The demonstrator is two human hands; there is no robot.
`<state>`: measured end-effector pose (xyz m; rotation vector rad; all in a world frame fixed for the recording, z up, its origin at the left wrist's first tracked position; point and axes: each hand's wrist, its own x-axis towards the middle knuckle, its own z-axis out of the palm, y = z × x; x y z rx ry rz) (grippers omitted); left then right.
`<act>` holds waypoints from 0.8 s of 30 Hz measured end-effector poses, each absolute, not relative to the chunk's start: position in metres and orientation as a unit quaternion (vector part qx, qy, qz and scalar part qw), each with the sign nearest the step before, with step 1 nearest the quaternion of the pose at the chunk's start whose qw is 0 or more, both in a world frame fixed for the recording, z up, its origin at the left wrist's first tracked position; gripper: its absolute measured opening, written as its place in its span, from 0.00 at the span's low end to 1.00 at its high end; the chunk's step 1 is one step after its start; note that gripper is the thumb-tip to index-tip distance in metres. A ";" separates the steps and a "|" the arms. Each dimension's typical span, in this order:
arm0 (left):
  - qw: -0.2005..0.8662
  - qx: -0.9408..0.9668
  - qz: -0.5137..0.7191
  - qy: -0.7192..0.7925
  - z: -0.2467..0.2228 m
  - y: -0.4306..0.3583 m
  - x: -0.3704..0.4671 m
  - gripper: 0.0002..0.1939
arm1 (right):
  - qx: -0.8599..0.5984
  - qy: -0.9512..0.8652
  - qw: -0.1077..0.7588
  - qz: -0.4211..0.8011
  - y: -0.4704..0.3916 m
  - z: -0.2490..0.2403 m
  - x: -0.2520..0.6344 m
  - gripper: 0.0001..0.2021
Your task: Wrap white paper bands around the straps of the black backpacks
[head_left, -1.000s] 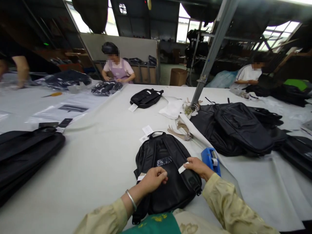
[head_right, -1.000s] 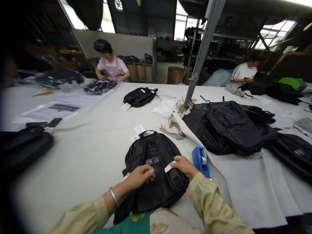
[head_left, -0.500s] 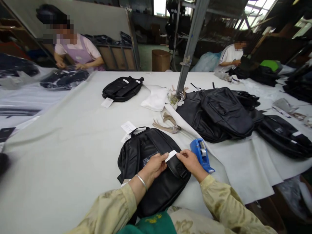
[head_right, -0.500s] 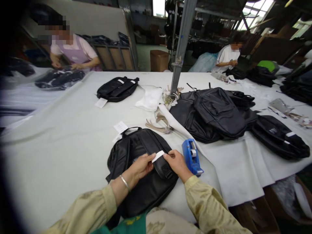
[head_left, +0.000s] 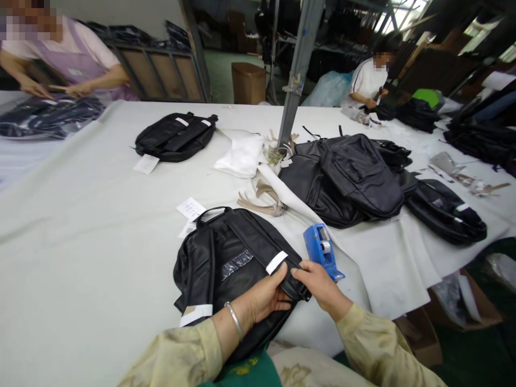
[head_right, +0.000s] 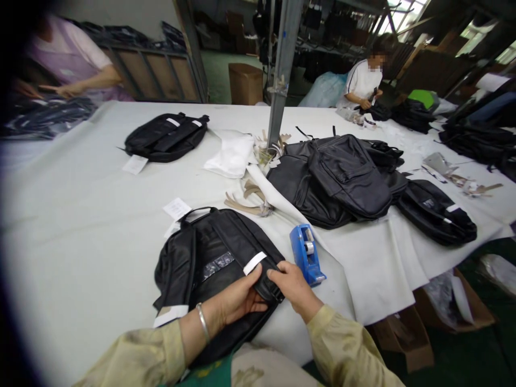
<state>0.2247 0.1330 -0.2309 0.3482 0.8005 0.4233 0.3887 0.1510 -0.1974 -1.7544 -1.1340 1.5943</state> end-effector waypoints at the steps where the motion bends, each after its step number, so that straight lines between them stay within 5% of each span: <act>1: 0.871 0.184 0.209 0.404 -0.231 0.134 0.228 0.37 | -0.653 -0.418 0.241 0.584 0.149 -0.195 0.390 0.12; 17: 0.658 0.337 0.398 0.543 -0.231 0.169 0.210 0.17 | -0.653 -0.449 0.270 0.546 0.132 -0.209 0.378 0.17; 24: 0.516 0.365 0.408 0.658 -0.222 0.115 0.116 0.20 | -0.704 -0.532 0.236 0.406 0.131 -0.252 0.416 0.33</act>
